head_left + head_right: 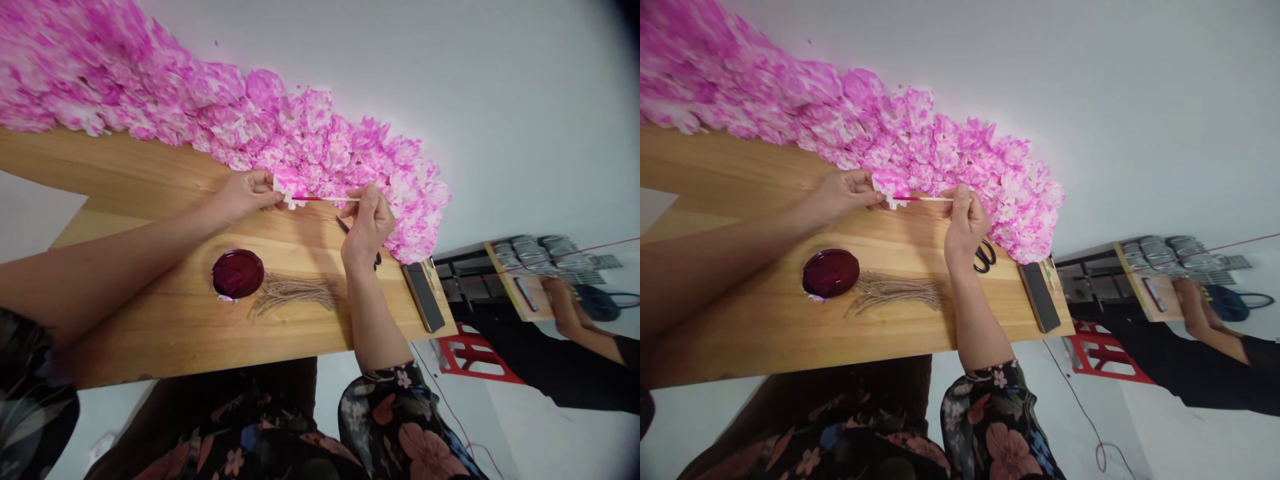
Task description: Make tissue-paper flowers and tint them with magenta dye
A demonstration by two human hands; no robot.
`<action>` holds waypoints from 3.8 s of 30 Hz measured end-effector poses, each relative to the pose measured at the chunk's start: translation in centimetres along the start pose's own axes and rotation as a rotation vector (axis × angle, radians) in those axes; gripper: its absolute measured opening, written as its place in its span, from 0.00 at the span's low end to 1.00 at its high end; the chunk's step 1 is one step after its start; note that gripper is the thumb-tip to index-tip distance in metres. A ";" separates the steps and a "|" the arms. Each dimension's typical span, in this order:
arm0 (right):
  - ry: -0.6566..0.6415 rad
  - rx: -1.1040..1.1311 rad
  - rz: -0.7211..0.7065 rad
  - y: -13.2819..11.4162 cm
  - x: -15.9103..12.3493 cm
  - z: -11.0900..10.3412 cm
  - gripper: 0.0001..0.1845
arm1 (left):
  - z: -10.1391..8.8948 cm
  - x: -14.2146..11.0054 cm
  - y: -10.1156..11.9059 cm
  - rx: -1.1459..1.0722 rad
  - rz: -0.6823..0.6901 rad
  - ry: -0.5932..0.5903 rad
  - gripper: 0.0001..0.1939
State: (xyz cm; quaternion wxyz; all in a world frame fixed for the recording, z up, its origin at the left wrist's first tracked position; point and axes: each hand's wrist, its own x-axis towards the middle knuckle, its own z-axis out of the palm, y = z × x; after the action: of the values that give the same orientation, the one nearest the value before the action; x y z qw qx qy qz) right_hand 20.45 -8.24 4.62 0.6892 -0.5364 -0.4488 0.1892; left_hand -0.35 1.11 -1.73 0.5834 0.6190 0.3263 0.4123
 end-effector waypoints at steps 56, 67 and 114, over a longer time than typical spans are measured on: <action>-0.676 0.069 -0.715 -1.3 -4.8 0.9 0.24 | 0.8 -0.2 1.3 -0.108 -0.044 -0.013 0.12; -0.552 -0.019 -0.369 -0.8 -4.1 0.2 0.30 | 0.6 0.0 0.8 -0.100 -0.022 -0.026 0.12; 0.112 -0.003 -0.090 0.7 1.4 -0.1 0.33 | 0.0 0.4 -0.2 -0.072 -0.012 -0.069 0.21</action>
State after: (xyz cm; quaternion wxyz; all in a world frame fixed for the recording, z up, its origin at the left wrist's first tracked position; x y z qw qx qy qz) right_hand 21.41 -7.06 4.57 0.7204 -0.5264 -0.4334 0.1270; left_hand -0.21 1.46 -1.84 0.6188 0.6095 0.2945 0.3986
